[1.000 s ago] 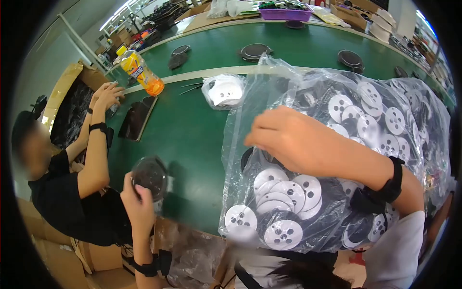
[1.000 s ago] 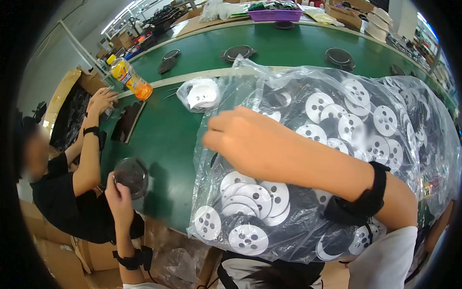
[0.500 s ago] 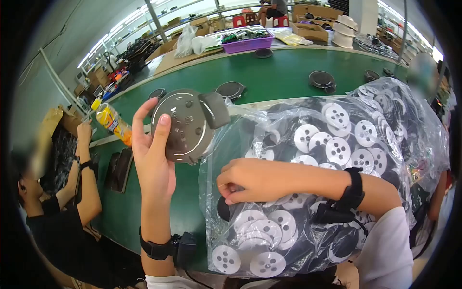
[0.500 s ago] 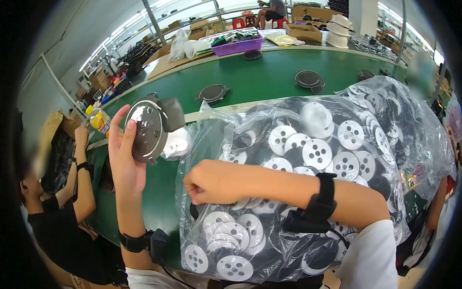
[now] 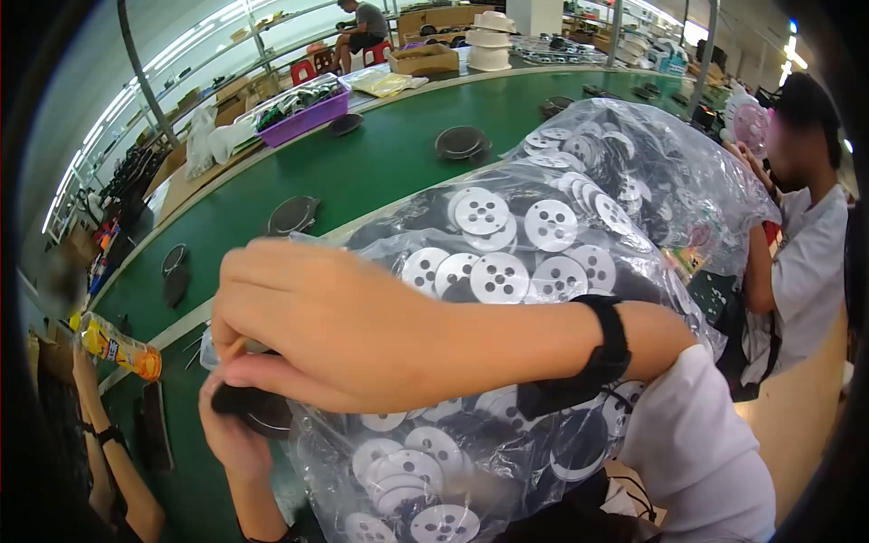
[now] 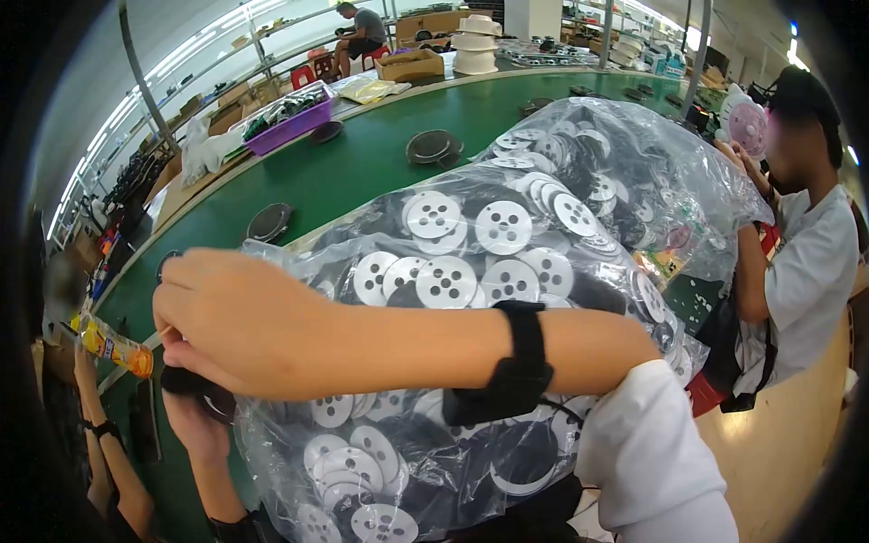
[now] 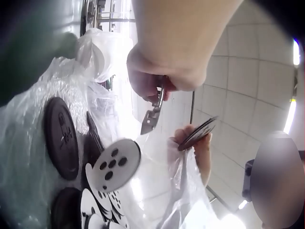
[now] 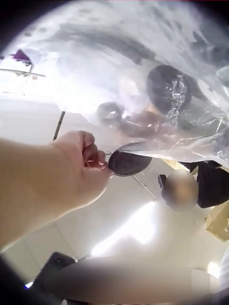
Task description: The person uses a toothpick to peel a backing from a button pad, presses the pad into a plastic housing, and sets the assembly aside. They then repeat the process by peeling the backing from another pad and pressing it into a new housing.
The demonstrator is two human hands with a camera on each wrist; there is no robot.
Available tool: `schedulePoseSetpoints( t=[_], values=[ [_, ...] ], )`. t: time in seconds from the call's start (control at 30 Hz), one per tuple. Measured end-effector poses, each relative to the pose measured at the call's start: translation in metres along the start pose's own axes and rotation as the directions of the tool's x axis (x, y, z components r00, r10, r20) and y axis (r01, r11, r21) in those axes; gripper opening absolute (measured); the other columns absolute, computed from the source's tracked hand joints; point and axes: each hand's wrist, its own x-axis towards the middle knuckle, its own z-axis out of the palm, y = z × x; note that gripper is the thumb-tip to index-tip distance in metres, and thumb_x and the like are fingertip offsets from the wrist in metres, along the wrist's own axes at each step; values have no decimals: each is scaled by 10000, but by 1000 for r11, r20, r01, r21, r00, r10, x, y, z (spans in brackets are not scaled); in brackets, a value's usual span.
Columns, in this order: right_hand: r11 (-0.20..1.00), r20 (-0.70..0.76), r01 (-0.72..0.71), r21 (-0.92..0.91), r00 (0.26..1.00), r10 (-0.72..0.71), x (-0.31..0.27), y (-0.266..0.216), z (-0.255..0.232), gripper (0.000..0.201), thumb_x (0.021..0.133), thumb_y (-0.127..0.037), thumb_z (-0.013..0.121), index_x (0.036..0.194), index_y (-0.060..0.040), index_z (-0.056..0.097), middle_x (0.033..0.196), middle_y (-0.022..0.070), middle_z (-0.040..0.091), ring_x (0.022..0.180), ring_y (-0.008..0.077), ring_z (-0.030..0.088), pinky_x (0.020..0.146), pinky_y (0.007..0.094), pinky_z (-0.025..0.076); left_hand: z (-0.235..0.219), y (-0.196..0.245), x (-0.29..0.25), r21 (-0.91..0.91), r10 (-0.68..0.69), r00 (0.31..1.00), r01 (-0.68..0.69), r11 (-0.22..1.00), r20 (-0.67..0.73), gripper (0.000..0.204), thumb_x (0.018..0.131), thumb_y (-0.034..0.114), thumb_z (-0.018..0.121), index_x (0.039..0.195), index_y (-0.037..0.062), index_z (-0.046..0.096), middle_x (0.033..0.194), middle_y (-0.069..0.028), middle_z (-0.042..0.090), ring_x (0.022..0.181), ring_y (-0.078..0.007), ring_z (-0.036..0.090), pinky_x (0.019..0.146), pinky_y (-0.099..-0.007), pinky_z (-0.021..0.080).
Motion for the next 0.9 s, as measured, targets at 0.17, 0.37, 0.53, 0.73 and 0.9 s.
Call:
schedulePoseSetpoints(
  t=[0.17, 0.37, 0.53, 0.73, 0.9],
  values=[
    [751, 163, 490, -442, 868, -469, -23, -16, -24, 108, 653, -118, 657, 734, -92, 590, 747, 6, 535, 543, 131, 441, 461, 275, 320, 37, 23, -20, 224, 39, 924, -134, 965, 381, 596, 919, 469, 272, 959, -49, 565, 842, -84, 591, 763, -142, 546, 678, -255, 423],
    [851, 283, 446, -277, 884, -372, -42, -18, -14, 139, 688, -156, 629, 749, -55, 556, 675, 32, 436, 578, 184, 441, 489, 304, 354, 55, 26, -29, 144, 43, 987, -66, 987, 157, 183, 879, 123, 480, 874, -42, 560, 769, -29, 556, 694, -60, 465, 622, -208, 386],
    [955, 160, -267, 130, 956, 245, -43, -13, -14, 276, 717, -199, 623, 888, -36, 480, 750, 86, 479, 601, 263, 465, 531, 334, 387, 49, 35, -29, 356, 244, 960, -279, 892, 141, 146, 863, 94, 507, 838, -42, 553, 734, -44, 556, 658, -73, 471, 585, -210, 384],
    [980, 274, -199, -5, 942, 193, -32, -20, -16, 248, 787, -206, 561, 887, -13, 441, 772, 109, 467, 653, 202, 435, 570, 298, 375, 51, 39, -31, 442, 260, 943, -327, 835, 207, 101, 818, 44, 517, 811, -49, 557, 729, -95, 559, 641, -128, 500, 569, -232, 392],
    [999, 260, -29, -29, 965, 35, -34, -3, -15, 181, 824, -147, 498, 924, -3, 458, 751, 98, 504, 633, 222, 461, 539, 303, 383, 50, 37, -30, 431, 252, 952, -304, 850, 174, 105, 818, 48, 515, 810, -48, 557, 730, -97, 560, 637, -131, 495, 567, -230, 384]
  ],
)
